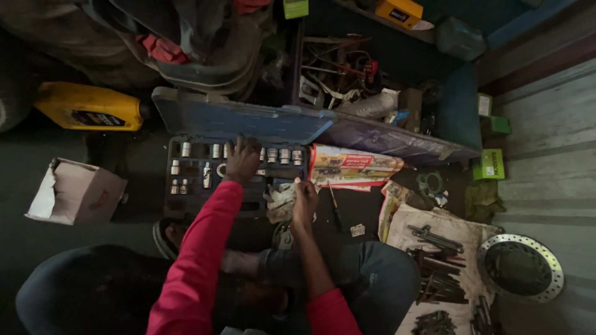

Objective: Organize and clean sockets and a ratchet wrench in a tool case.

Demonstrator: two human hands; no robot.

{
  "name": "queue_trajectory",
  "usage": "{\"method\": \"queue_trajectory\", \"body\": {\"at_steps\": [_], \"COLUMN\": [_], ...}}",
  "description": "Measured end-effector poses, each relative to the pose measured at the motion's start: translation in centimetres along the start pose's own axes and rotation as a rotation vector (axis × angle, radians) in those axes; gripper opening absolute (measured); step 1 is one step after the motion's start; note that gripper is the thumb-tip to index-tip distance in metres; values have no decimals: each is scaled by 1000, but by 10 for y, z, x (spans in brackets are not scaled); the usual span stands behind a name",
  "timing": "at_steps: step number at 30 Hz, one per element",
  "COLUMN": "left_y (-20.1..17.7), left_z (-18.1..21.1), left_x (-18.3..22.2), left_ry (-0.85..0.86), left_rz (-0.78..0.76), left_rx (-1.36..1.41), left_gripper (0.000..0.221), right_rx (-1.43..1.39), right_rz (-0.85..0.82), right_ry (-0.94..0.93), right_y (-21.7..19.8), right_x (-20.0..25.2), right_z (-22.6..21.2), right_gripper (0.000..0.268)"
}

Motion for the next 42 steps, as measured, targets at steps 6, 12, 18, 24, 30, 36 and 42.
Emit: {"method": "queue_trajectory", "body": {"at_steps": [6,12,18,24,30,36,42], "left_y": [-33,-124,-212,-275,-243,-209,-215], "left_z": [15,43,66,58,32,19,28], "left_x": [-1,-1,5,43,91,104,99], "left_ry": [6,92,46,-169,-510,-572,-459], "left_rz": [-10,86,115,210,137,139,143], "left_rx": [35,174,395,933,1612,1871,1845], "left_gripper": [33,49,46,39,24,12,10], "right_rx": [-5,-322,-552,-482,-626,-135,404], "right_rz": [7,-32,-305,-192,-292,-468,-389], "right_ry": [18,72,-59,-292,-212,-379,-613], "right_y": [-1,3,33,21,46,90,92], "right_x": [4,-1,8,28,63,118,133], "right_z": [-7,-18,-68,-133,-146,-196,-233], "right_gripper": [26,15,18,20,24,36,40]}}
Point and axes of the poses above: each hand's wrist, its own x-axis away from the middle knuckle, its own y-axis out of the palm, z = x × y, the point moved 10 cm from there along -x, towards the middle knuckle, and after that the axes turned 5 degrees about x, right-handed, at the moved point
